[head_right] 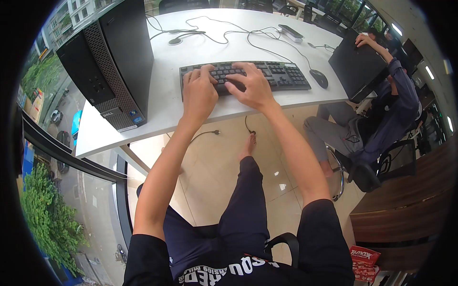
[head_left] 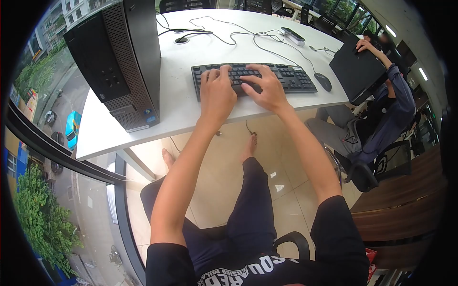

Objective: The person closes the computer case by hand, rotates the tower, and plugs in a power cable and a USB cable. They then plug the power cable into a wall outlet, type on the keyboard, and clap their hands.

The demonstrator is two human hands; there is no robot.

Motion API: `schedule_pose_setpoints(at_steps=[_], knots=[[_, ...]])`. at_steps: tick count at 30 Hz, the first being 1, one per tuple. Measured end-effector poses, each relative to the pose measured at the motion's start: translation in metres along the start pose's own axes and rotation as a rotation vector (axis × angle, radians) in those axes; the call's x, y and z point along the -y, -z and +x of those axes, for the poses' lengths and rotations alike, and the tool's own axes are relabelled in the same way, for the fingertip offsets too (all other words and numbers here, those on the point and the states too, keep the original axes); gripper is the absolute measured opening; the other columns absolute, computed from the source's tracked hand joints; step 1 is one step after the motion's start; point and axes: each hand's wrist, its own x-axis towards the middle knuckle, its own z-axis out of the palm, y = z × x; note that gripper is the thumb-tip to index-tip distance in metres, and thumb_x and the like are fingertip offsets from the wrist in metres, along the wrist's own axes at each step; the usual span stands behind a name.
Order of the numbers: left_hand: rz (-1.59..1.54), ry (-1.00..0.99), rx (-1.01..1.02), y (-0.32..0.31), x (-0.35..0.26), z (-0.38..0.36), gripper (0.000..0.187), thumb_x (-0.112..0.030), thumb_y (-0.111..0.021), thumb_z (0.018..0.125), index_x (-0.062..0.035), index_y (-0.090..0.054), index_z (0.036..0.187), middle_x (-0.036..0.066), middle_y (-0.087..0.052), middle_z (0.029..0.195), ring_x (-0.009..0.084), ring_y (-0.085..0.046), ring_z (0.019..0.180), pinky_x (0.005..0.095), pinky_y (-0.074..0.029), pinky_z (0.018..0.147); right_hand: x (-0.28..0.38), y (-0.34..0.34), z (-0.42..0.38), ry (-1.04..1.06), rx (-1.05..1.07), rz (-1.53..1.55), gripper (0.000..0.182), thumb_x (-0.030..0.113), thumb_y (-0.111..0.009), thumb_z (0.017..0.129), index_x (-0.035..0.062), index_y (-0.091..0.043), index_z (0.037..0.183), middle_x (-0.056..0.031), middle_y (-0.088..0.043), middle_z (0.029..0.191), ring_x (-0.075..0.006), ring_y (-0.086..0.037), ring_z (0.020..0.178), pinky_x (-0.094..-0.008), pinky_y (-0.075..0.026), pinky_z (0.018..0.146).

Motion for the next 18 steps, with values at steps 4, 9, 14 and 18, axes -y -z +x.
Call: schedule_pose_setpoints(at_steps=[4, 9, 14, 18], knots=[[-0.009, 0.002, -0.106, -0.001, -0.003, 0.001, 0.041, 0.006, -0.060, 0.085, 0.0005, -0.060, 0.126, 0.014, -0.074, 0.108, 0.0370, -0.065, 0.104, 0.0455, -0.045, 0.104, -0.011, -0.011, -0.001, -0.007, 0.134, -0.030, 0.031, 0.032, -0.075, 0.092, 0.0055, -0.077, 0.107, -0.0111, -0.068, 0.128, -0.0302, -0.062, 0.117, -0.0452, -0.047, 0.102], [0.040, 0.052, 0.038, -0.003, 0.000, 0.000, 0.032, -0.002, -0.060, 0.091, 0.0013, -0.063, 0.123, 0.017, -0.072, 0.113, 0.0369, -0.064, 0.106, 0.0448, -0.045, 0.101, 0.003, -0.020, 0.006, -0.114, 0.050, -0.037, 0.029, 0.031, -0.074, 0.093, 0.0046, -0.077, 0.103, -0.0098, -0.069, 0.109, -0.0301, -0.064, 0.105, -0.0452, -0.047, 0.101], [0.233, -0.025, 0.231, -0.007, 0.000, 0.004, 0.026, -0.016, -0.063, 0.097, 0.0002, -0.069, 0.116, 0.016, -0.068, 0.113, 0.0317, -0.063, 0.104, 0.0427, -0.044, 0.096, -0.004, -0.017, -0.003, -0.142, -0.093, 0.050, 0.018, 0.023, -0.075, 0.088, 0.0051, -0.075, 0.094, -0.0068, -0.071, 0.094, -0.0268, -0.066, 0.091, -0.0395, -0.053, 0.085], [0.261, -0.114, 0.039, -0.019, 0.007, 0.001, 0.028, -0.028, -0.063, 0.099, -0.0018, -0.073, 0.100, 0.011, -0.065, 0.103, 0.0268, -0.058, 0.102, 0.0431, -0.041, 0.097, 0.005, -0.013, -0.002, -0.161, -0.107, 0.067, 0.013, 0.019, -0.074, 0.087, 0.0059, -0.075, 0.086, -0.0054, -0.071, 0.086, -0.0258, -0.067, 0.083, -0.0392, -0.054, 0.081]])
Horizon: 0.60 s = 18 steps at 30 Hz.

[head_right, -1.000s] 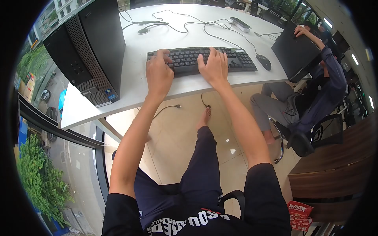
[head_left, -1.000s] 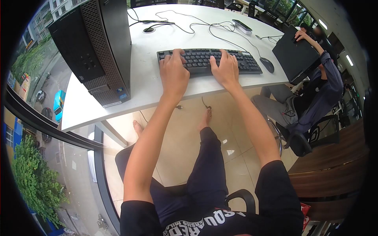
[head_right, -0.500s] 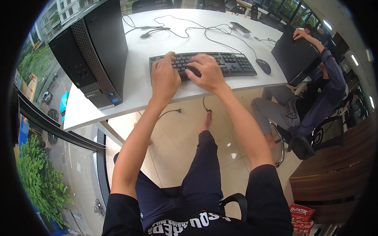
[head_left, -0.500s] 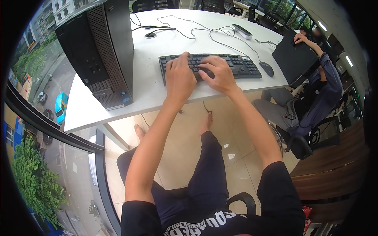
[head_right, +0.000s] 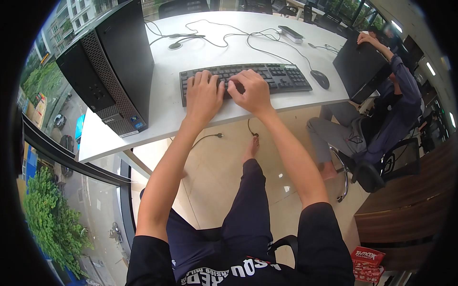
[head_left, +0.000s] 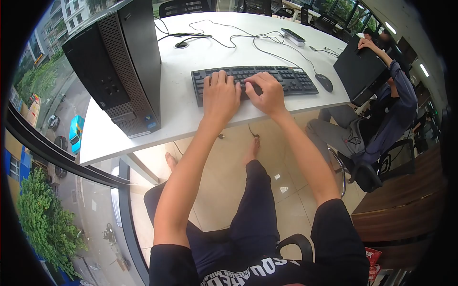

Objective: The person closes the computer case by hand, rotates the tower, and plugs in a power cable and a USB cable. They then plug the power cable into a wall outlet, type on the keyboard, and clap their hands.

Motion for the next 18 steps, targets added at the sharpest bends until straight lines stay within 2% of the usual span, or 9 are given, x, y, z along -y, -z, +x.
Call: schedule_pose_setpoints(at_steps=[2, 4, 8, 13, 16, 18], knots=[[-0.007, 0.006, -0.042, -0.002, 0.000, 0.001, 0.032, -0.031, -0.063, 0.100, -0.0019, -0.074, 0.097, 0.010, -0.064, 0.103, 0.0268, -0.057, 0.104, 0.0434, -0.040, 0.097, 0.002, 0.000, 0.001, 0.040, -0.030, -0.035, 0.013, 0.019, -0.073, 0.087, 0.0065, -0.075, 0.085, -0.0053, -0.071, 0.081, -0.0263, -0.067, 0.079, -0.0404, -0.054, 0.082], [-0.013, 0.036, 0.008, -0.001, 0.002, 0.001, 0.034, -0.032, -0.063, 0.101, -0.0015, -0.075, 0.096, 0.010, -0.064, 0.103, 0.0273, -0.057, 0.104, 0.0431, -0.040, 0.098, -0.001, -0.003, 0.001, 0.133, -0.076, -0.101, 0.013, 0.020, -0.073, 0.087, 0.0071, -0.075, 0.084, -0.0058, -0.070, 0.078, -0.0271, -0.066, 0.076, -0.0417, -0.054, 0.083], [0.019, 0.053, 0.030, 0.004, 0.000, 0.001, 0.031, -0.029, -0.066, 0.099, -0.0006, -0.077, 0.104, 0.012, -0.067, 0.105, 0.0290, -0.059, 0.106, 0.0432, -0.041, 0.100, -0.005, -0.005, 0.001, 0.110, -0.020, -0.144, 0.016, 0.022, -0.075, 0.087, 0.0064, -0.075, 0.084, -0.0055, -0.071, 0.085, -0.0269, -0.067, 0.082, -0.0420, -0.054, 0.084], [0.082, 0.061, 0.064, 0.005, -0.001, 0.001, 0.028, -0.027, -0.067, 0.096, -0.0008, -0.077, 0.101, 0.013, -0.067, 0.102, 0.0289, -0.059, 0.105, 0.0441, -0.041, 0.100, 0.004, -0.001, 0.001, 0.043, -0.043, -0.109, 0.016, 0.020, -0.076, 0.085, 0.0048, -0.074, 0.082, -0.0062, -0.074, 0.094, -0.0273, -0.068, 0.087, -0.0403, -0.054, 0.087], [0.055, 0.061, 0.067, 0.009, -0.001, 0.002, 0.027, -0.025, -0.067, 0.095, -0.0010, -0.077, 0.104, 0.013, -0.067, 0.101, 0.0293, -0.059, 0.103, 0.0444, -0.041, 0.100, 0.001, 0.005, 0.000, 0.195, -0.119, -0.042, 0.014, 0.018, -0.077, 0.085, 0.0051, -0.075, 0.082, -0.0061, -0.074, 0.092, -0.0272, -0.068, 0.086, -0.0386, -0.055, 0.083], [0.040, 0.066, 0.057, 0.009, 0.000, 0.001, 0.027, -0.024, -0.067, 0.095, -0.0009, -0.076, 0.106, 0.013, -0.067, 0.101, 0.0296, -0.059, 0.102, 0.0445, -0.041, 0.100, 0.000, 0.004, -0.001, 0.172, -0.062, 0.015, 0.012, 0.017, -0.077, 0.084, 0.0054, -0.075, 0.081, -0.0055, -0.073, 0.092, -0.0266, -0.068, 0.088, -0.0379, -0.056, 0.080]])
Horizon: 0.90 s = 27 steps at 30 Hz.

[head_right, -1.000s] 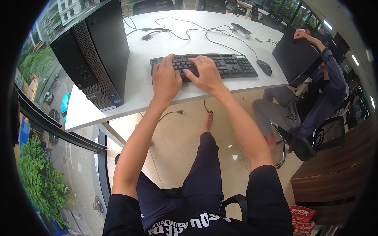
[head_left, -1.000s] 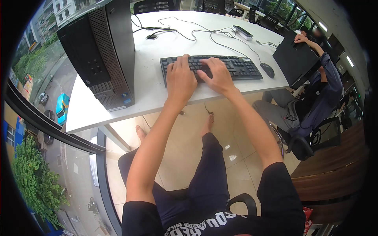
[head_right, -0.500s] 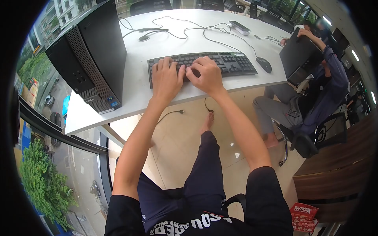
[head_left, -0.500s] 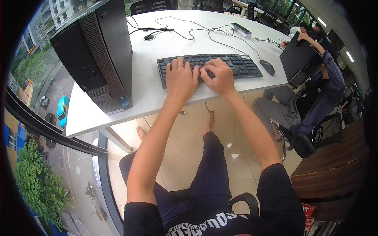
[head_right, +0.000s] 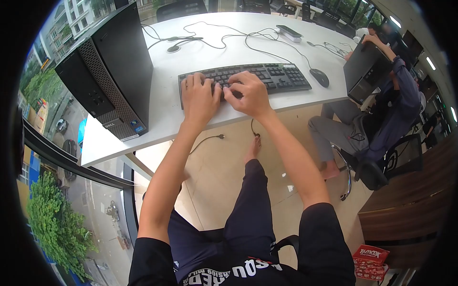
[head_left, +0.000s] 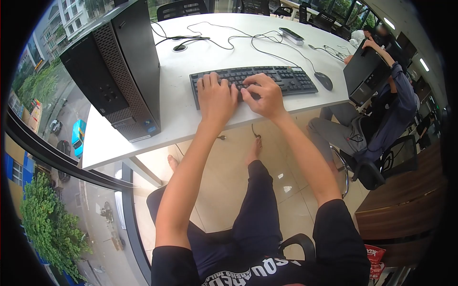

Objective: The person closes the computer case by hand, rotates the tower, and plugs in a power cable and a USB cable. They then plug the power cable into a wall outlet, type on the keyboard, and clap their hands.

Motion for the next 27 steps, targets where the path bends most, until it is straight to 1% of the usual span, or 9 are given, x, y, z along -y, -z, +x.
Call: schedule_pose_setpoints(at_steps=[4, 8, 10, 11, 14, 17, 19, 22, 27], knots=[[0.042, 0.014, -0.031, -0.003, 0.000, 0.000, 0.028, -0.021, -0.067, 0.095, -0.0001, -0.074, 0.112, 0.013, -0.067, 0.101, 0.0301, -0.059, 0.104, 0.0448, -0.041, 0.101, 0.000, -0.002, -0.001, -0.026, -0.026, -0.056, 0.009, 0.014, -0.074, 0.084, 0.0053, -0.075, 0.085, -0.0058, -0.073, 0.090, -0.0264, -0.068, 0.089, -0.0378, -0.057, 0.076], [-0.007, 0.045, -0.102, -0.002, 0.001, -0.001, 0.028, -0.018, -0.067, 0.093, 0.0001, -0.071, 0.114, 0.013, -0.067, 0.099, 0.0302, -0.060, 0.103, 0.0447, -0.041, 0.103, -0.006, -0.009, -0.003, -0.244, -0.079, -0.248, 0.008, 0.011, -0.070, 0.085, 0.0053, -0.074, 0.091, -0.0070, -0.073, 0.090, -0.0270, -0.069, 0.087, -0.0385, -0.057, 0.078], [0.019, 0.056, -0.175, 0.001, 0.000, -0.003, 0.023, -0.018, -0.067, 0.091, -0.0007, -0.069, 0.107, 0.013, -0.065, 0.097, 0.0309, -0.060, 0.100, 0.0454, -0.042, 0.099, -0.009, -0.010, -0.004, -0.274, -0.106, -0.255, 0.009, 0.009, -0.068, 0.085, 0.0055, -0.073, 0.092, -0.0071, -0.073, 0.090, -0.0274, -0.069, 0.087, -0.0384, -0.057, 0.079], [0.031, 0.061, -0.212, 0.003, 0.000, -0.003, 0.021, -0.018, -0.067, 0.091, -0.0011, -0.067, 0.103, 0.013, -0.064, 0.096, 0.0313, -0.059, 0.098, 0.0457, -0.043, 0.097, -0.008, -0.008, -0.004, -0.231, -0.085, -0.228, 0.009, 0.008, -0.068, 0.084, 0.0055, -0.072, 0.092, -0.0069, -0.073, 0.089, -0.0274, -0.069, 0.086, -0.0384, -0.056, 0.079], [0.011, 0.099, -0.120, 0.005, -0.003, -0.002, 0.016, -0.016, -0.067, 0.089, -0.0026, -0.066, 0.097, 0.013, -0.063, 0.094, 0.0302, -0.059, 0.096, 0.0439, -0.044, 0.093, -0.007, -0.003, -0.005, -0.131, -0.027, -0.163, 0.012, 0.006, -0.068, 0.082, 0.0057, -0.072, 0.093, -0.0063, -0.073, 0.087, -0.0271, -0.069, 0.085, -0.0384, -0.056, 0.079], [0.013, 0.111, -0.057, 0.008, -0.003, -0.002, 0.018, -0.013, -0.067, 0.090, -0.0020, -0.069, 0.105, 0.012, -0.066, 0.098, 0.0290, -0.062, 0.098, 0.0439, -0.046, 0.092, -0.002, -0.002, -0.003, -0.090, -0.019, -0.092, 0.017, 0.006, -0.068, 0.080, 0.0060, -0.073, 0.097, -0.0058, -0.073, 0.087, -0.0263, -0.069, 0.084, -0.0381, -0.056, 0.078], [-0.018, 0.093, -0.099, 0.008, -0.002, -0.002, 0.018, -0.012, -0.067, 0.090, -0.0022, -0.070, 0.104, 0.012, -0.066, 0.097, 0.0293, -0.062, 0.096, 0.0443, -0.046, 0.092, 0.003, 0.001, 0.001, -0.053, -0.037, -0.015, 0.021, 0.006, -0.068, 0.080, 0.0062, -0.074, 0.100, -0.0053, -0.074, 0.088, -0.0258, -0.069, 0.083, -0.0377, -0.056, 0.078], [-0.054, 0.078, -0.107, 0.006, -0.002, -0.002, 0.017, -0.012, -0.067, 0.090, -0.0028, -0.070, 0.104, 0.012, -0.067, 0.096, 0.0297, -0.063, 0.096, 0.0449, -0.046, 0.091, -0.001, -0.001, -0.003, -0.121, 0.066, -0.005, 0.026, 0.009, -0.070, 0.080, 0.0062, -0.074, 0.105, -0.0051, -0.075, 0.090, -0.0258, -0.070, 0.088, -0.0385, -0.056, 0.082], [-0.046, 0.109, -0.069, 0.007, -0.003, -0.003, 0.015, -0.014, -0.068, 0.090, -0.0037, -0.071, 0.101, 0.013, -0.067, 0.097, 0.0295, -0.062, 0.095, 0.0447, -0.046, 0.090, 0.008, 0.002, 0.005, -0.117, 0.100, 0.010, 0.029, 0.008, -0.073, 0.081, 0.0071, -0.076, 0.109, -0.0068, -0.077, 0.102, -0.0274, -0.070, 0.099, -0.0382, -0.055, 0.089]])
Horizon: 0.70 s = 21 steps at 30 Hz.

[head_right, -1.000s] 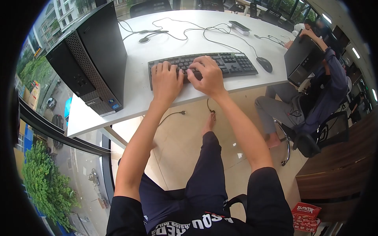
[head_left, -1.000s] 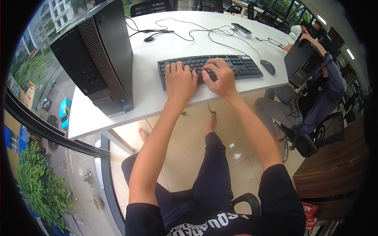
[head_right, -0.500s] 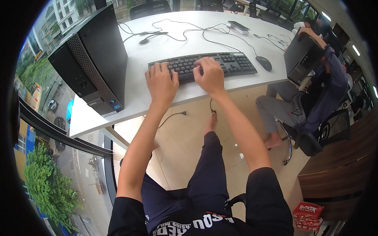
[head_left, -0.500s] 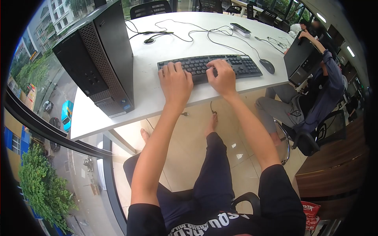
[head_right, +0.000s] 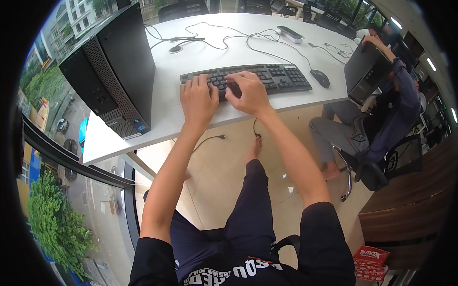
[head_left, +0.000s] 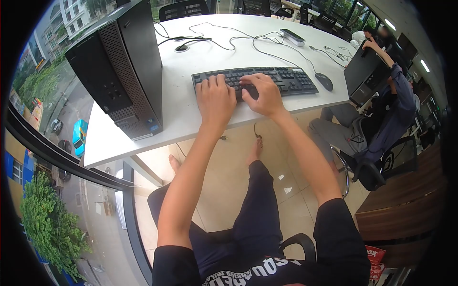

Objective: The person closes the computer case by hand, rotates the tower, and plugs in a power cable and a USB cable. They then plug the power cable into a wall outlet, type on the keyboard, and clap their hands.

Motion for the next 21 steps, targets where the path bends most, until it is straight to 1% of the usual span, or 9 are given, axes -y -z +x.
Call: schedule_pose_setpoints(at_steps=[2, 4, 7, 10, 13, 14, 17, 21], knots=[[0.038, -0.015, 0.036, -0.001, 0.000, 0.000, 0.015, -0.014, -0.068, 0.089, -0.0037, -0.071, 0.099, 0.013, -0.068, 0.097, 0.0295, -0.062, 0.095, 0.0444, -0.046, 0.090, -0.001, 0.003, -0.002, -0.008, 0.032, 0.002, 0.027, 0.009, -0.074, 0.081, 0.0077, -0.077, 0.108, -0.0069, -0.078, 0.104, -0.0274, -0.069, 0.101, -0.0384, -0.055, 0.090], [0.043, -0.044, 0.007, -0.004, 0.003, 0.000, 0.015, -0.015, -0.069, 0.088, -0.0038, -0.071, 0.097, 0.013, -0.067, 0.097, 0.0297, -0.061, 0.095, 0.0443, -0.045, 0.091, 0.000, 0.008, -0.004, 0.024, 0.045, 0.012, 0.025, 0.010, -0.075, 0.081, 0.0081, -0.078, 0.106, -0.0067, -0.078, 0.106, -0.0275, -0.069, 0.102, -0.0383, -0.055, 0.089], [0.045, -0.049, 0.012, -0.003, 0.003, -0.001, 0.014, -0.016, -0.069, 0.087, -0.0042, -0.071, 0.095, 0.013, -0.066, 0.097, 0.0303, -0.059, 0.098, 0.0442, -0.044, 0.092, -0.008, 0.004, -0.002, 0.278, 0.004, 0.008, 0.023, 0.008, -0.074, 0.082, 0.0081, -0.079, 0.104, -0.0067, -0.078, 0.106, -0.0273, -0.070, 0.099, -0.0376, -0.056, 0.086], [0.038, -0.059, 0.015, -0.003, 0.000, 0.000, 0.016, -0.019, -0.070, 0.088, -0.0044, -0.072, 0.094, 0.012, -0.065, 0.098, 0.0302, -0.058, 0.100, 0.0444, -0.043, 0.093, -0.009, -0.003, -0.005, 0.113, -0.051, 0.013, 0.012, 0.010, -0.072, 0.082, 0.0061, -0.077, 0.093, -0.0060, -0.078, 0.104, -0.0267, -0.070, 0.096, -0.0393, -0.056, 0.084], [0.021, -0.048, 0.012, -0.004, -0.001, -0.001, 0.020, -0.023, -0.071, 0.089, -0.0046, -0.076, 0.094, 0.012, -0.065, 0.097, 0.0295, -0.058, 0.101, 0.0451, -0.042, 0.095, -0.013, -0.009, -0.007, -0.097, -0.125, -0.044, 0.014, 0.008, -0.070, 0.083, 0.0060, -0.076, 0.095, -0.0068, -0.077, 0.099, -0.0276, -0.070, 0.092, -0.0403, -0.056, 0.081], [0.015, -0.041, 0.013, -0.005, -0.001, -0.002, 0.021, -0.024, -0.071, 0.089, -0.0046, -0.077, 0.095, 0.012, -0.065, 0.097, 0.0292, -0.058, 0.100, 0.0454, -0.042, 0.096, -0.013, -0.009, -0.007, -0.113, -0.131, -0.083, 0.015, 0.008, -0.069, 0.083, 0.0061, -0.076, 0.096, -0.0070, -0.076, 0.098, -0.0280, -0.070, 0.092, -0.0408, -0.056, 0.081], [0.028, -0.097, -0.094, -0.007, 0.001, 0.000, 0.023, -0.026, -0.071, 0.090, -0.0053, -0.079, 0.096, 0.011, -0.065, 0.099, 0.0286, -0.057, 0.102, 0.0458, -0.042, 0.097, -0.013, -0.008, -0.006, -0.141, -0.140, -0.165, 0.018, 0.007, -0.066, 0.083, 0.0064, -0.075, 0.099, -0.0074, -0.075, 0.093, -0.0287, -0.069, 0.089, -0.0417, -0.056, 0.081], [0.032, -0.075, 0.021, -0.002, 0.000, 0.002, 0.023, -0.024, -0.070, 0.090, -0.0031, -0.075, 0.097, 0.012, -0.067, 0.101, 0.0292, -0.058, 0.104, 0.0448, -0.042, 0.099, -0.013, -0.007, -0.007, -0.134, -0.132, -0.174, 0.019, 0.008, -0.066, 0.083, 0.0063, -0.075, 0.100, -0.0076, -0.074, 0.090, -0.0286, -0.068, 0.087, -0.0418, -0.055, 0.083]])
